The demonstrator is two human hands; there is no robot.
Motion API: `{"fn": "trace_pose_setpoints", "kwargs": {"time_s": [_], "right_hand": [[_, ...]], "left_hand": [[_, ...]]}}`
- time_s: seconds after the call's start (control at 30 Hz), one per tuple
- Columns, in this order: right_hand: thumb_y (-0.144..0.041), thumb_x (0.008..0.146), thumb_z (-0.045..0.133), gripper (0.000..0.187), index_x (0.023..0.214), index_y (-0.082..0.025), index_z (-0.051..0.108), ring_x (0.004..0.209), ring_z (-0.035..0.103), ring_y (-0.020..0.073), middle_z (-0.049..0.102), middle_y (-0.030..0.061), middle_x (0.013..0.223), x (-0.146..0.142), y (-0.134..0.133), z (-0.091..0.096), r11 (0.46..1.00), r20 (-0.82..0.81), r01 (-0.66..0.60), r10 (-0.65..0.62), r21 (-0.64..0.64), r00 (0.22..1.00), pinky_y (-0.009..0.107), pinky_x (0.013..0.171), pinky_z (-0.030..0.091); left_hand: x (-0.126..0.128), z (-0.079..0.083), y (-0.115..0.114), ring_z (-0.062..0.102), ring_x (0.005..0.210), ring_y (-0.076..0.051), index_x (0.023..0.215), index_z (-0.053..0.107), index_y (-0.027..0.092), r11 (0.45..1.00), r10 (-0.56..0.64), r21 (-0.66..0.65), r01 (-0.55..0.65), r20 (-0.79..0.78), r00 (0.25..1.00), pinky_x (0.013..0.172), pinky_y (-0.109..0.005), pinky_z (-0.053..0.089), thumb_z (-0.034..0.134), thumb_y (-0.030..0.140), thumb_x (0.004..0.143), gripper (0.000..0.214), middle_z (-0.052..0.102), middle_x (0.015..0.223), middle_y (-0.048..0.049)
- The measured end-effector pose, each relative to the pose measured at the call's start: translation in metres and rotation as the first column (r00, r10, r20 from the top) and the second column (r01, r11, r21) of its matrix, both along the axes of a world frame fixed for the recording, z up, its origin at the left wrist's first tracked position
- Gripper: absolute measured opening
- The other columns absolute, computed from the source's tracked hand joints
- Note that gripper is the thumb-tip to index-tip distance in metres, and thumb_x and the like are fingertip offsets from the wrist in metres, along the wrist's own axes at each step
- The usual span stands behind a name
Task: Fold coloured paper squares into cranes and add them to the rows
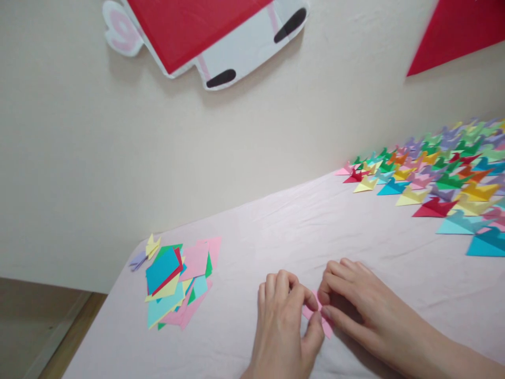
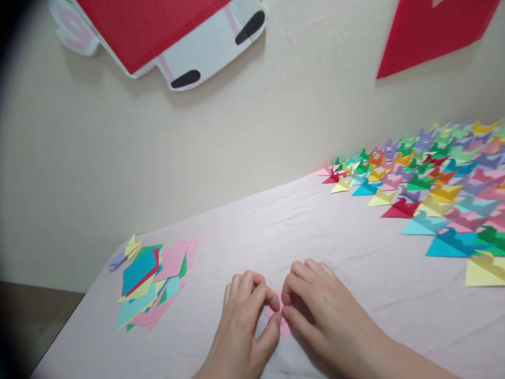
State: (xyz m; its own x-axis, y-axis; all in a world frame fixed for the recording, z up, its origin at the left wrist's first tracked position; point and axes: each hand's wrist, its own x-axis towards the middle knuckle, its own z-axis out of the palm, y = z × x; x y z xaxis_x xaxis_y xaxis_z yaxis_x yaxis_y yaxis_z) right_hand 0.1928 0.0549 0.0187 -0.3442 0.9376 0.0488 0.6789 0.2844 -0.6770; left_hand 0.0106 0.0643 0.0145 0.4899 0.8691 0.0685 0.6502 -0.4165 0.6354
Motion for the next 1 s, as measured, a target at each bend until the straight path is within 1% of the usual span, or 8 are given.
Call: {"fn": "trace_pose_setpoints", "kwargs": {"time_s": [0.17, 0.33, 0.43, 0.53, 0.63, 0.73, 0.83, 1.0], "right_hand": [[-0.007, 0.085, 0.048, 0.018, 0.081, -0.022, 0.058, 0.083, 0.050, 0.0216, 0.058, 0.0027, 0.087, 0.000, -0.001, -0.003, 1.000, -0.009, -0.004, 0.004, 0.030, 1.000, 0.037, 0.074, 0.038], [0.000, 0.079, 0.045, 0.026, 0.085, -0.023, 0.057, 0.085, 0.051, 0.0211, 0.060, 0.0022, 0.088, 0.005, 0.000, -0.007, 0.999, -0.069, -0.034, 0.035, 0.026, 0.997, 0.036, 0.077, 0.041], [-0.004, 0.086, 0.044, 0.023, 0.088, -0.023, 0.057, 0.085, 0.054, 0.0196, 0.061, 0.0023, 0.088, 0.015, 0.001, -0.006, 0.997, -0.118, -0.080, 0.081, 0.016, 0.990, 0.034, 0.077, 0.044], [-0.009, 0.094, 0.042, 0.023, 0.094, -0.023, 0.060, 0.088, 0.057, 0.0175, 0.062, 0.0035, 0.092, 0.028, 0.003, -0.001, 0.978, -0.146, -0.206, 0.208, 0.029, 0.967, 0.030, 0.078, 0.047], [-0.010, 0.095, 0.045, 0.027, 0.100, -0.025, 0.067, 0.090, 0.059, 0.0166, 0.064, 0.0048, 0.099, 0.036, 0.004, 0.003, 0.944, -0.090, -0.318, 0.326, 0.087, 0.941, 0.028, 0.077, 0.048], [-0.010, 0.095, 0.047, 0.027, 0.098, -0.025, 0.069, 0.086, 0.059, 0.0159, 0.064, 0.0050, 0.096, 0.037, 0.006, 0.002, 0.932, -0.036, -0.335, 0.343, 0.138, 0.939, 0.026, 0.072, 0.047], [-0.009, 0.095, 0.045, 0.028, 0.096, -0.024, 0.069, 0.084, 0.058, 0.0159, 0.064, 0.0053, 0.094, 0.037, 0.008, -0.001, 0.912, -0.005, -0.363, 0.371, 0.190, 0.929, 0.026, 0.070, 0.045], [-0.009, 0.097, 0.040, 0.030, 0.095, -0.021, 0.068, 0.087, 0.058, 0.0171, 0.066, 0.0073, 0.099, 0.042, 0.010, -0.002, 0.869, 0.061, -0.435, 0.434, 0.236, 0.899, 0.028, 0.071, 0.045]], "left_hand": [[-0.001, 0.000, 0.000, 0.045, 0.098, -0.022, 0.092, 0.056, 0.023, 1.000, -0.016, -0.006, 0.016, 0.003, 1.000, 0.085, -0.037, 0.035, 0.059, 0.011, 0.087, 0.013, 0.051, 0.100, -0.0021], [-0.003, 0.001, -0.001, 0.045, 0.099, -0.023, 0.093, 0.056, 0.023, 1.000, -0.021, -0.019, 0.021, 0.015, 1.000, 0.086, -0.038, 0.034, 0.061, 0.011, 0.087, 0.014, 0.051, 0.102, -0.0023], [-0.002, 0.002, 0.000, 0.045, 0.099, -0.022, 0.092, 0.056, 0.023, 1.000, -0.016, -0.027, 0.016, 0.013, 1.000, 0.086, -0.037, 0.034, 0.063, 0.009, 0.085, 0.016, 0.051, 0.101, -0.0021], [-0.002, 0.003, 0.001, 0.045, 0.098, -0.022, 0.090, 0.056, 0.022, 0.999, -0.014, -0.029, 0.014, 0.008, 1.000, 0.085, -0.037, 0.035, 0.065, 0.008, 0.084, 0.018, 0.051, 0.099, -0.0019], [-0.001, 0.004, 0.001, 0.045, 0.097, -0.022, 0.090, 0.056, 0.022, 1.000, -0.012, -0.025, 0.012, -0.007, 1.000, 0.084, -0.037, 0.035, 0.066, 0.008, 0.084, 0.017, 0.050, 0.099, -0.0022], [0.000, 0.006, 0.001, 0.045, 0.097, -0.023, 0.090, 0.056, 0.022, 0.999, -0.014, -0.034, 0.013, -0.024, 1.000, 0.084, -0.038, 0.035, 0.066, 0.011, 0.086, 0.015, 0.050, 0.099, -0.0029], [0.000, 0.007, 0.000, 0.045, 0.097, -0.023, 0.090, 0.056, 0.022, 0.999, -0.011, -0.045, 0.009, -0.033, 0.999, 0.085, -0.038, 0.035, 0.066, 0.011, 0.086, 0.015, 0.050, 0.099, -0.0027], [0.001, 0.008, 0.000, 0.045, 0.098, -0.023, 0.090, 0.057, 0.021, 0.999, -0.002, -0.054, 0.000, -0.031, 1.000, 0.085, -0.039, 0.034, 0.066, 0.009, 0.085, 0.016, 0.051, 0.100, -0.0025]]}}
